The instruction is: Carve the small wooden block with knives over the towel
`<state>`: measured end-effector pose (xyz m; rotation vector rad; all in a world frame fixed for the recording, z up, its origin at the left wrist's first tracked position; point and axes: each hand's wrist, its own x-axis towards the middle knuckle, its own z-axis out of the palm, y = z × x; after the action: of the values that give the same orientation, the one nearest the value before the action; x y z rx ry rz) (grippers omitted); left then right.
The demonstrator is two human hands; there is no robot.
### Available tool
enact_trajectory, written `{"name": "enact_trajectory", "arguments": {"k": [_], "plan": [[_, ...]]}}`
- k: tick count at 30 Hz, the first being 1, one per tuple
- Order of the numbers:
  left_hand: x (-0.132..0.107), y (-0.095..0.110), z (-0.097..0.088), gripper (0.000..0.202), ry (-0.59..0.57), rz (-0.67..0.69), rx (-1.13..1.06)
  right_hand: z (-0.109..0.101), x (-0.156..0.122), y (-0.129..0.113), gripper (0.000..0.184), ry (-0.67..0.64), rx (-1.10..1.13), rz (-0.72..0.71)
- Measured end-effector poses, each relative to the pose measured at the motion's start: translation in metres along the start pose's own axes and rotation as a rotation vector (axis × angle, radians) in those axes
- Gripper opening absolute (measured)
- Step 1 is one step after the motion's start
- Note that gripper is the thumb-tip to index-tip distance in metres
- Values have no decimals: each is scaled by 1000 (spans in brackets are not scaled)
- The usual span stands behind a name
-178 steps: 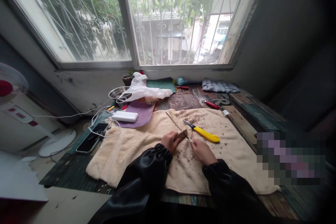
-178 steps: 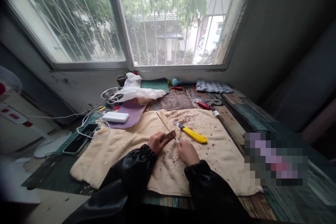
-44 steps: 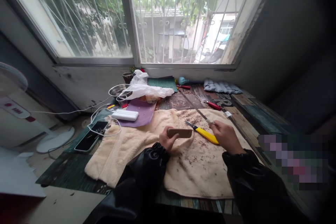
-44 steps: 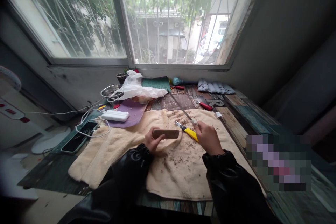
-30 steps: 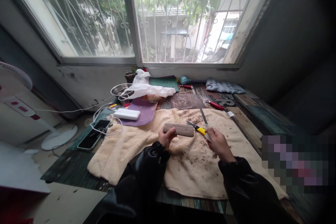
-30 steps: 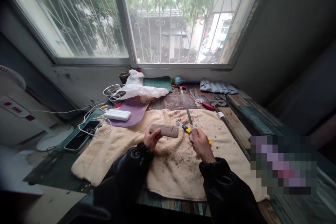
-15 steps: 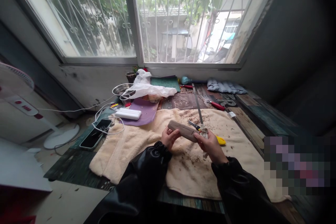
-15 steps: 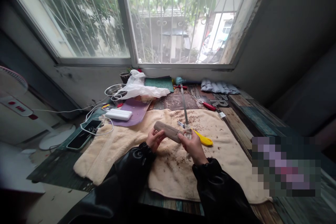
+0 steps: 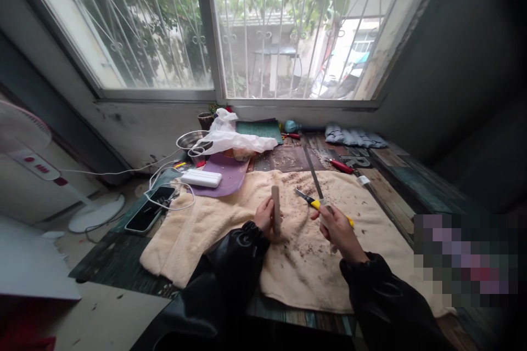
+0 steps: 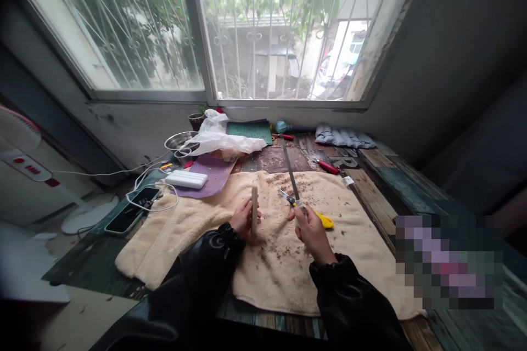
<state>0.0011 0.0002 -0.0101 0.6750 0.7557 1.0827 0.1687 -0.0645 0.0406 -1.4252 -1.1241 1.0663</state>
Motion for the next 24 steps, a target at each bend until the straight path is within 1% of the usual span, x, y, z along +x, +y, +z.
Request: {"name": "enact_trajectory", "arguments": {"k": [5,7,8,10,13,15,17,20,21,24], "plan": [[-2,7,-6,43,-197,-266,-86,-4,-2,3,35,-44,-82,-11],[-4,10,-8,46,-298,-356,-20,-5,-3,7,36,-44,-131,-7],[-5,10,-8,48,-322,-358,29,-5,-4,8,37,-34,-166,-16],[-7,10,-7,49,-322,-309,155,-8,-6,10,39,5,-276,-62],[-10,10,-2,46,-298,-176,372,-14,-13,9,38,67,-522,-150],[-11,11,3,39,-294,-62,558,-18,-17,8,37,81,-656,-180],[-10,14,8,30,-261,95,831,-22,-21,8,36,86,-755,-197],[-6,19,17,21,-177,337,1324,-24,-23,14,36,99,-904,-214],[-5,19,19,19,-157,360,1464,-23,-24,17,36,103,-958,-209],[-3,16,24,19,-123,327,1779,-16,-25,26,33,93,-1103,-163]]}}
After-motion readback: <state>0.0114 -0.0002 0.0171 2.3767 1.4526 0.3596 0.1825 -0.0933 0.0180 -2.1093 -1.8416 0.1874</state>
